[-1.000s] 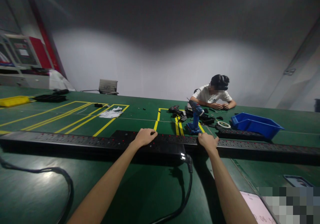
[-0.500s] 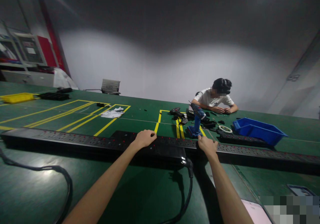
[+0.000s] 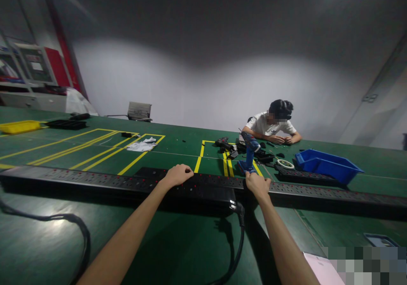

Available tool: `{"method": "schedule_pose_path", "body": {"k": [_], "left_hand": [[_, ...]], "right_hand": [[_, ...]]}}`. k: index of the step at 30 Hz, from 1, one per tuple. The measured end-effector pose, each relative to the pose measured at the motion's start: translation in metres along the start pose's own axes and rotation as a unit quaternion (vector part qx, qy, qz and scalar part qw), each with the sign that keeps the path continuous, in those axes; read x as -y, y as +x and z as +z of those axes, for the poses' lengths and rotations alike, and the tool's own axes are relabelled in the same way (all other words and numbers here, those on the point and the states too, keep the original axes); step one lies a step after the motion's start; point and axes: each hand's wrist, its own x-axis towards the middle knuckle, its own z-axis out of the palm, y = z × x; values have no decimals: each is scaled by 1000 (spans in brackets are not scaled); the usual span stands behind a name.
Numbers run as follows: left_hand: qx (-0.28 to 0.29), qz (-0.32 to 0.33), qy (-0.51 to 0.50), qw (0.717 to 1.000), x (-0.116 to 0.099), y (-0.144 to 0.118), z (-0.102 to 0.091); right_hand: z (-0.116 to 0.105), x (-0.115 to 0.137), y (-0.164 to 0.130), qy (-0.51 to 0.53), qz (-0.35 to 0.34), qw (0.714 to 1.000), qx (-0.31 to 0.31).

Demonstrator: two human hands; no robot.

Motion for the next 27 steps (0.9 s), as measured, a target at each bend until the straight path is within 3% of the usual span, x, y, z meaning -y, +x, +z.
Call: {"method": "schedule_pose_path", "body": {"k": [11, 27], "left_hand": [[2, 17, 8, 1000, 20, 9, -1], [23, 50, -50, 997, 41, 18, -4]], "right_hand": [[7, 14, -2, -9, -6, 999, -39], [1, 25, -10, -5, 4, 999, -34]]}}
